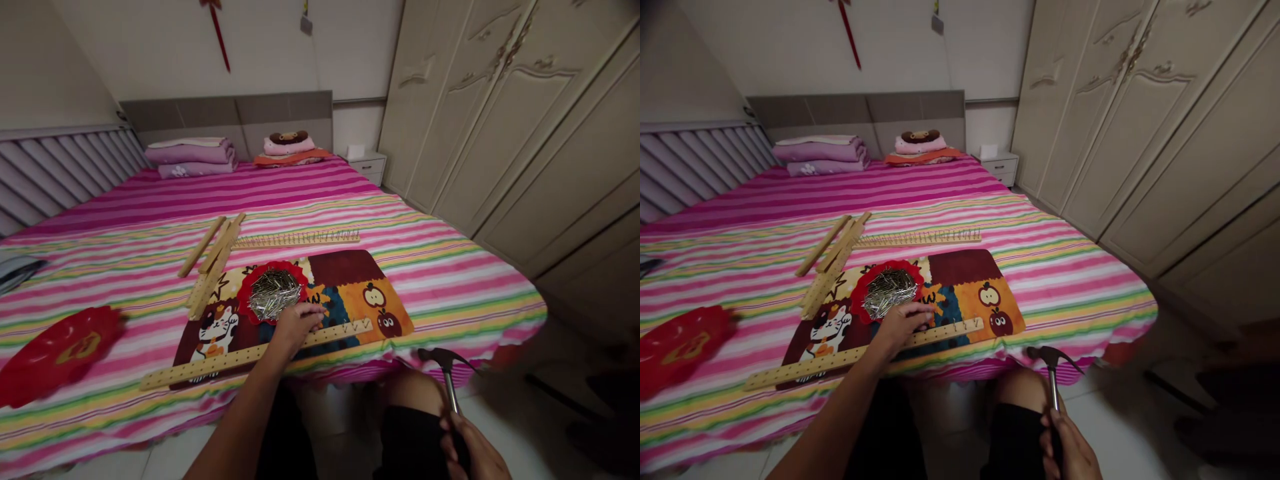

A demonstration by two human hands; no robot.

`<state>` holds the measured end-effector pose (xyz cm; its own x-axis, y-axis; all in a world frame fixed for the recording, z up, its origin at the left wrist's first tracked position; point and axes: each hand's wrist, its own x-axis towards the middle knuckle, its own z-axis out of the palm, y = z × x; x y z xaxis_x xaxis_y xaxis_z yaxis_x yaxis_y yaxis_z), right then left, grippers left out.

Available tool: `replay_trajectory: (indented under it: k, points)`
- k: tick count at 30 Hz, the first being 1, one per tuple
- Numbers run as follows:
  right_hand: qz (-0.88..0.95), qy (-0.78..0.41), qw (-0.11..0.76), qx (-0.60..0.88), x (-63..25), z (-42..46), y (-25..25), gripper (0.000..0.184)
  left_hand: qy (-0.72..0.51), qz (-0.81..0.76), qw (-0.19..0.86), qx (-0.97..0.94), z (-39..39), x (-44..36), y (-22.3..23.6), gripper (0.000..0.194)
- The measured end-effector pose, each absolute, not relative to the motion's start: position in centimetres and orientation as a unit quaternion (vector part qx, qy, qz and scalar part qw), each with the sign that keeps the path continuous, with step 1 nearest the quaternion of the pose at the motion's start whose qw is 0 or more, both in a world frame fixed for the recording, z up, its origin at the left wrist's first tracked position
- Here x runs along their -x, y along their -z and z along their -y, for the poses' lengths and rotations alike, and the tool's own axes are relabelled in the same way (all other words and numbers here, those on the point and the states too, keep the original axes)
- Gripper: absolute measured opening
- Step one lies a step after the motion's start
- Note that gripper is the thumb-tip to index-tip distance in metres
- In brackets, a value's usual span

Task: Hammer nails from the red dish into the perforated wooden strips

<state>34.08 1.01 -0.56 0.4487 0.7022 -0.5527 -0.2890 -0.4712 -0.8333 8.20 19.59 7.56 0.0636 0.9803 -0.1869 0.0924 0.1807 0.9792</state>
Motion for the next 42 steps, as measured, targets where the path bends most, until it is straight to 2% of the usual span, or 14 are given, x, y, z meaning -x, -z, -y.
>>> replay_trajectory:
  k: [3,10,17,26,31,34,36,38,40,42]
  points:
    - [0.148,-0.494,0.503,0.694,-33.8,-1.0,-0.1,0.049,-0.406,-0.552,0.581,-0.44,-19.2,-9.8,-6.7,0.014]
    - [0.139,-0.502,0.513,0.683,-33.4,-1.1,-0.9,0.043,-0.41,-0.566,0.549,-0.458,-18.8,-10.7,-5.6,0.007]
    - [0.146,-0.51,0.508,0.678,-33.7,-1.0,-0.4,0.044,-0.42,-0.558,0.535,-0.475,-18.6,-10.5,-5.0,0.01]
    - [0.153,-0.482,0.503,0.701,-33.1,-1.0,-1.1,0.046,-0.394,-0.565,0.391,-0.611,-17.9,-10.4,-4.2,0.005]
    - [0.2,-0.497,0.447,0.716,-32.1,-1.5,-2.9,0.049,-0.355,-0.564,0.305,-0.681,-17.7,-10.4,-3.9,0.009]
    - [0.327,-0.492,0.441,0.676,-30.6,-3.2,-5.2,0.039,-0.346,-0.558,0.28,-0.7,-17.6,-10.6,-3.8,0.01]
    - [0.427,-0.469,0.449,0.629,-29.4,-4.8,-6.9,0.038,-0.344,-0.554,0.271,-0.708,-17.6,-10.6,-3.8,0.011]
    - [0.481,-0.474,0.42,0.606,-28.5,-6.1,-8.1,0.037,-0.341,-0.554,0.268,-0.711,-17.5,-10.7,-3.9,0.011]
    - [0.469,-0.49,0.408,0.611,-28.0,-6.6,-8.7,0.034,-0.342,-0.556,0.272,-0.707,-17.5,-10.7,-4.0,0.011]
    - [0.411,-0.493,0.438,0.629,-28.3,-6.0,-8.7,0.034,-0.349,-0.553,0.282,-0.702,-17.5,-10.7,-4.0,0.011]
